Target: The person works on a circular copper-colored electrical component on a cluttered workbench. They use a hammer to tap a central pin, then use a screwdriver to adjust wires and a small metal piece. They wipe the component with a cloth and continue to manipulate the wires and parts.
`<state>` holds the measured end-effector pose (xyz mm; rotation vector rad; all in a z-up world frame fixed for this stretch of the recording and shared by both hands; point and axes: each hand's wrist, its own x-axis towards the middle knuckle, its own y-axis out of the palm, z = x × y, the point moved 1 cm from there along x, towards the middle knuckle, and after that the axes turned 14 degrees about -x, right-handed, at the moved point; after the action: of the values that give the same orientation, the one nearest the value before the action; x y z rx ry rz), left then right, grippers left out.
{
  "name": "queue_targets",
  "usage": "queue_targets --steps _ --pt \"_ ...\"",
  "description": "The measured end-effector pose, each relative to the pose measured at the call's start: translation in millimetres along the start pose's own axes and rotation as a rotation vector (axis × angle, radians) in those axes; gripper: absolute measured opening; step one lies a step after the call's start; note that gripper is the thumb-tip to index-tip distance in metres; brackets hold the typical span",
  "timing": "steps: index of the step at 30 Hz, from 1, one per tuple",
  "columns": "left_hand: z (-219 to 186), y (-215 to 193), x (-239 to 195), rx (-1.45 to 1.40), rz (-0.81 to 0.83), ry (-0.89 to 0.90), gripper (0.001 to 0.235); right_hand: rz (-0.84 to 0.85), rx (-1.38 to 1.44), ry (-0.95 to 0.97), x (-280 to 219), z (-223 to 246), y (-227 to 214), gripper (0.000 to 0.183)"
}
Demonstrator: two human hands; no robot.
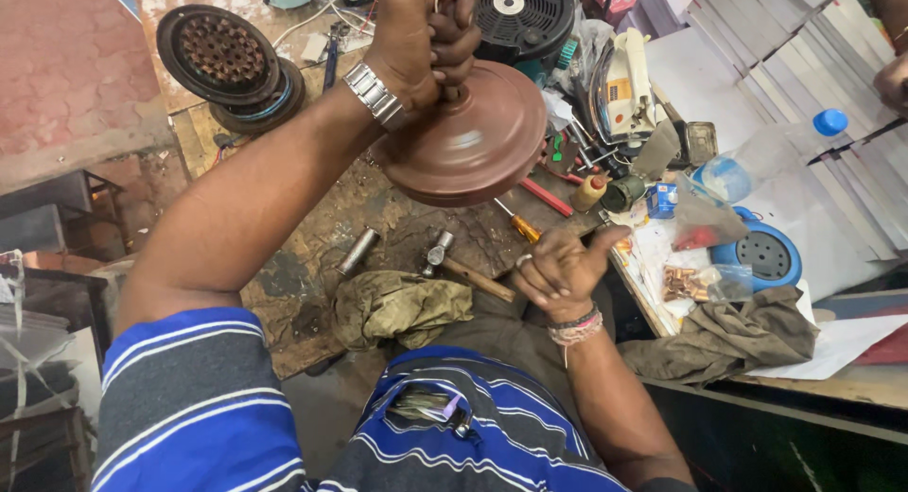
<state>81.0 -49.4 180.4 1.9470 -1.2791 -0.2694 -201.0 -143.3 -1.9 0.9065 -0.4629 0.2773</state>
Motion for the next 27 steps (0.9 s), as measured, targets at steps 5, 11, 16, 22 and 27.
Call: queue_targets --steps 5,11,16,22,27 --pt "-0.1 -17.3 -5.5 0.095 -0.016 -0.036 0.041 -0.359 -1.965 0.555 -19.3 -49.6 -22.0 0.032" --pt "3.8 -33.5 -5.1 0.023 -0.053 -0.029 0.038 -0.165 -2.435 0.647 -52.1 -89.2 -35.5 0.054" --pt "1.3 -24.0 -9.5 0.084 -0.019 -0.008 0.041 -0.21 -2.378 0.465 -67.4 -86.9 -60.1 0.035" --pt "1.0 -14.8 -17.7 0.105 -0.107 0.014 0.049 -0.494 -2.5 0.285 -72.6 -61.8 -76.2 0.029" --pt "2.3 -13.9 -15.6 0.14 -0.103 0.017 0.055 -0.602 -2.594 0.285 -63.8 -34.2 -84.9 0.035"
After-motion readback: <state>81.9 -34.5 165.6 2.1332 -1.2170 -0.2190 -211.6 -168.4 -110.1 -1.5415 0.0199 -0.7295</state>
